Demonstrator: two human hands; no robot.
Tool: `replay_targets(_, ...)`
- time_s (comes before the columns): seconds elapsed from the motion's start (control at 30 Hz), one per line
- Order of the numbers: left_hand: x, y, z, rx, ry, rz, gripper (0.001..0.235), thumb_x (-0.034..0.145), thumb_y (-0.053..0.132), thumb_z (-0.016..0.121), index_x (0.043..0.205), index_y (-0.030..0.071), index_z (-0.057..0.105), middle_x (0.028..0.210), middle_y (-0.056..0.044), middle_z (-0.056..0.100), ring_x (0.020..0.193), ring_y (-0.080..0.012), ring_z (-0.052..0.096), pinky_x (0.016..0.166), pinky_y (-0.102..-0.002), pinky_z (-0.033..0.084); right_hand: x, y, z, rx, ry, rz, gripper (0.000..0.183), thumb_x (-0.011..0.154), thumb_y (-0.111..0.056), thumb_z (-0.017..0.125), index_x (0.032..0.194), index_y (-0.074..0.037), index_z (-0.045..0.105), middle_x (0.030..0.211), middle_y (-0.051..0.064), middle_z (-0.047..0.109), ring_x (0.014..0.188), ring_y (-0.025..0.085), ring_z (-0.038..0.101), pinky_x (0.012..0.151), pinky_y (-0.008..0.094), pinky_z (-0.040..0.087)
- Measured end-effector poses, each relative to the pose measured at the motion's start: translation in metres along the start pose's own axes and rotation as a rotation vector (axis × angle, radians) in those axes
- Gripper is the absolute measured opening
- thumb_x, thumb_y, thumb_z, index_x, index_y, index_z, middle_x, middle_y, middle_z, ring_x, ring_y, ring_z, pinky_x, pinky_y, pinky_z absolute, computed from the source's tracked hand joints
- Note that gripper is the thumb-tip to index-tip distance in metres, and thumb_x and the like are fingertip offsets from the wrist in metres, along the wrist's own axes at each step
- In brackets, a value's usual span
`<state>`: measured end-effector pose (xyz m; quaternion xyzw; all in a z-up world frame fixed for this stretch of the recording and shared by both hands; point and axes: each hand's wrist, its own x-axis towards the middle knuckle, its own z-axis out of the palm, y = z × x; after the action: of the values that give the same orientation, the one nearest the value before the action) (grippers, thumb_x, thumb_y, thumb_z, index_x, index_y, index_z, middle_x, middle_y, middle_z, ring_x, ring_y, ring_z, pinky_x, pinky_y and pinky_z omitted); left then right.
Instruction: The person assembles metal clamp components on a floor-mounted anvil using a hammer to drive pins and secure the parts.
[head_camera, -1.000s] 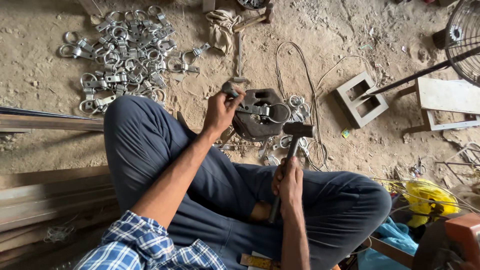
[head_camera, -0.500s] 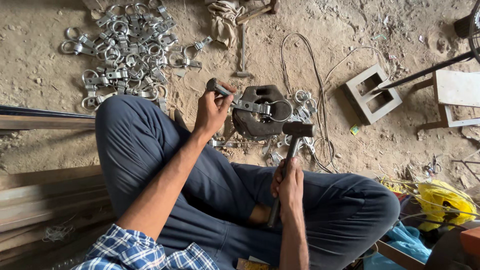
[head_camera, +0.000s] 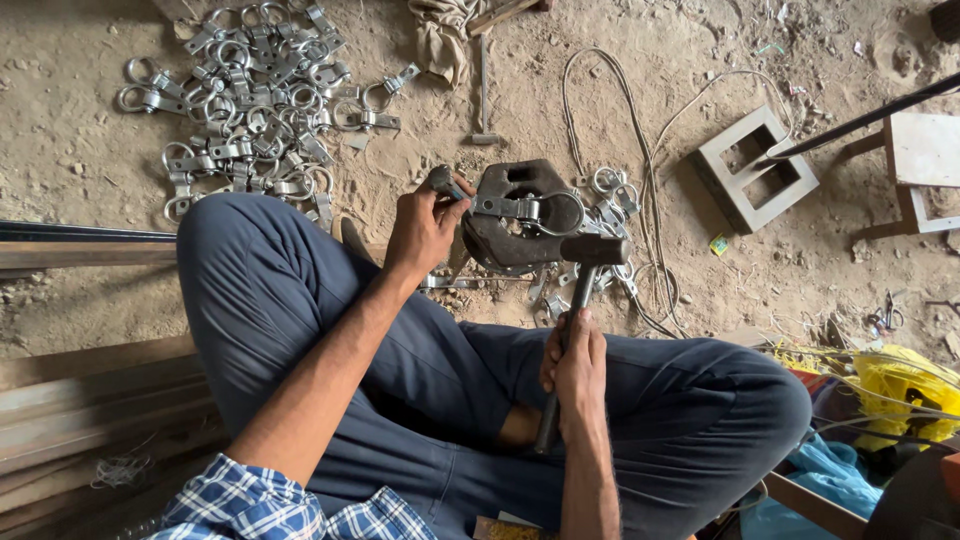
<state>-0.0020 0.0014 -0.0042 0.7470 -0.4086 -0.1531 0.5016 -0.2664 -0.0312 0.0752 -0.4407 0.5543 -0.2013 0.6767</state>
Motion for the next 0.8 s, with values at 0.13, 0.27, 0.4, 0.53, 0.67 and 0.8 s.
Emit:
replay_targets(0.13, 0.003, -0.007, 0.009, -0.006, -0.024, 0.063, 0.018, 0.101, 0.023, 0.071, 0.113, 0.011, 0.069, 0.084, -0.007, 0.073, 0.063, -0.0124, 0.066, 0.054, -0.027, 0.051, -0.004, -0.002, 0.002, -0.134, 0.028, -0.046, 0.046, 0.109, -0.048, 0.032, 0.093, -0.009, 0.051, 0.059, -0.002, 0.043, 0.041, 0.008, 0.04, 0.035, 0.025, 0.036)
replay_targets(0.27, 0.006, -0.009, 0.013, 0.017, -0.059, 0.107, 0.017, 0.101, 0.021, 0.071, 0.114, 0.011, 0.068, 0.094, -0.006, 0.079, 0.068, -0.0129, 0.074, 0.054, -0.028, 0.059, -0.011, -0.005, 0.006, -0.197, -0.01, -0.182, 0.048, 0.109, -0.048, 0.032, 0.088, -0.009, 0.049, 0.057, -0.003, 0.043, 0.038, 0.007, 0.042, 0.032, 0.025, 0.038)
replay_targets(0.4, 0.009, -0.002, 0.014, -0.044, -0.034, 0.243, 0.019, 0.101, 0.021, 0.073, 0.117, 0.011, 0.069, 0.088, -0.006, 0.079, 0.071, -0.0137, 0.075, 0.06, -0.031, 0.06, -0.013, -0.011, 0.009, -0.205, -0.071, -0.38, 0.043, 0.109, -0.046, 0.035, 0.089, -0.01, 0.048, 0.055, -0.003, 0.045, 0.037, 0.006, 0.041, 0.03, 0.024, 0.037)
replay_targets(0.53, 0.006, 0.01, 0.017, 0.069, -0.131, 0.061, 0.026, 0.101, 0.021, 0.069, 0.125, 0.01, 0.067, 0.075, -0.009, 0.075, 0.052, -0.0163, 0.067, 0.045, -0.032, 0.055, -0.016, -0.02, 0.017, -0.241, -0.15, -0.532, 0.039, 0.11, -0.041, 0.039, 0.092, -0.008, 0.05, 0.059, -0.002, 0.048, 0.039, 0.007, 0.042, 0.032, 0.026, 0.036)
replay_targets(0.67, 0.008, 0.016, 0.018, 0.061, -0.106, 0.146, 0.03, 0.099, 0.02, 0.068, 0.125, 0.006, 0.067, 0.074, -0.011, 0.075, 0.051, -0.0172, 0.068, 0.042, -0.031, 0.054, -0.015, -0.032, 0.028, -0.445, -0.091, -0.874, 0.037, 0.118, -0.037, 0.038, 0.1, -0.006, 0.05, 0.069, -0.001, 0.051, 0.052, 0.008, 0.045, 0.045, 0.028, 0.036)
replay_targets(0.8, 0.005, 0.008, 0.02, 0.068, -0.113, 0.185, 0.025, 0.099, 0.023, 0.07, 0.119, 0.007, 0.068, 0.076, -0.011, 0.076, 0.058, -0.0186, 0.073, 0.05, -0.032, 0.058, -0.003, -0.026, 0.042, -0.505, -0.088, -0.811, 0.032, 0.112, -0.033, 0.038, 0.105, -0.005, 0.051, 0.065, 0.0, 0.053, 0.047, 0.009, 0.045, 0.039, 0.026, 0.037)
